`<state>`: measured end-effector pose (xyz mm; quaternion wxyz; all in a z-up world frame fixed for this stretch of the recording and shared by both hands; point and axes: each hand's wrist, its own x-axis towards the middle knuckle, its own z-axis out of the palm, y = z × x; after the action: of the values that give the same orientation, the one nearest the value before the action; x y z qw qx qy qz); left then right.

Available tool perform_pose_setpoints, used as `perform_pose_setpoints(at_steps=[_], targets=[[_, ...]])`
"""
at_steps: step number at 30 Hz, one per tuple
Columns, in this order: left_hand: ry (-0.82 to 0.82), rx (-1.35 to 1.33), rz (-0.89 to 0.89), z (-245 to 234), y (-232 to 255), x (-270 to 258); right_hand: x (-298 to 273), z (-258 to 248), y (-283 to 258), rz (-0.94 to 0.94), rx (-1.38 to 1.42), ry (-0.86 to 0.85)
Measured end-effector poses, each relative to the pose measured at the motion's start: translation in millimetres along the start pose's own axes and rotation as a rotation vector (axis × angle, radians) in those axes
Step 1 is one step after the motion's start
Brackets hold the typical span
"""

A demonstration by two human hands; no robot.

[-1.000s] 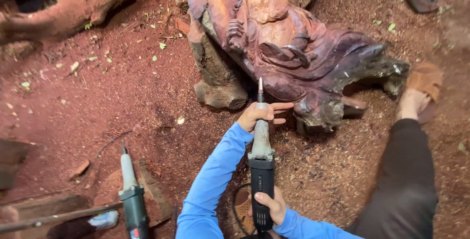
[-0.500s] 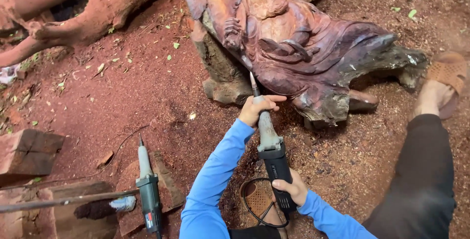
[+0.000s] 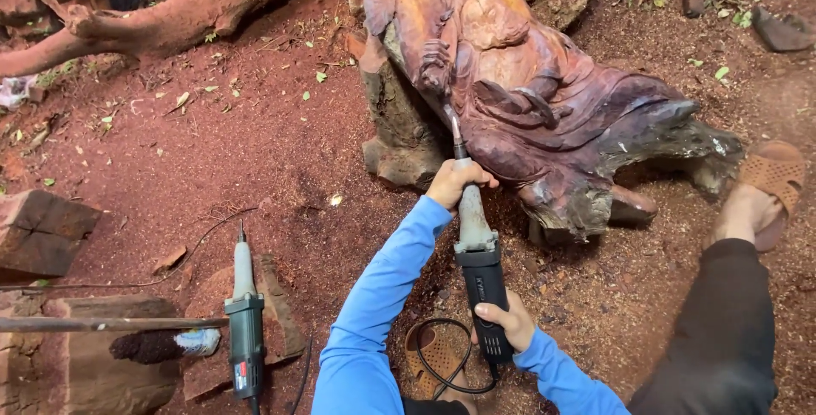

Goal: Using a power carving tool to refine details on a wooden statue.

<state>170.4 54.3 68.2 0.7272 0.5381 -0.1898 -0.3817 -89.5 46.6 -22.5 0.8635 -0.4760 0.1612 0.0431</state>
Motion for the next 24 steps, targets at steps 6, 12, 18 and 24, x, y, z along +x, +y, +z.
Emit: perform_pose_setpoints(at_steps=[6, 12, 18, 24], targets=[[0.021, 0.018, -0.052, 3.8, 12.4, -7.8, -1.2, -2.9, -14.3, 0.057, -0.062, 0.044], [0.001, -0.007, -0.126, 9.0, 22.1, -12.9, -1.8, -1.2, -1.7, -0.038, -0.089, 0.039], [0.001, -0.439, -0.219, 15.0, -38.3, -46.5, -34.4, -15.2, 37.4, -0.038, -0.069, 0.038], [-0.044, -0.425, -0.272, 17.2, -66.5, -74.3, -51.9, -30.6, 61.8, 0.038, -0.09, 0.087]])
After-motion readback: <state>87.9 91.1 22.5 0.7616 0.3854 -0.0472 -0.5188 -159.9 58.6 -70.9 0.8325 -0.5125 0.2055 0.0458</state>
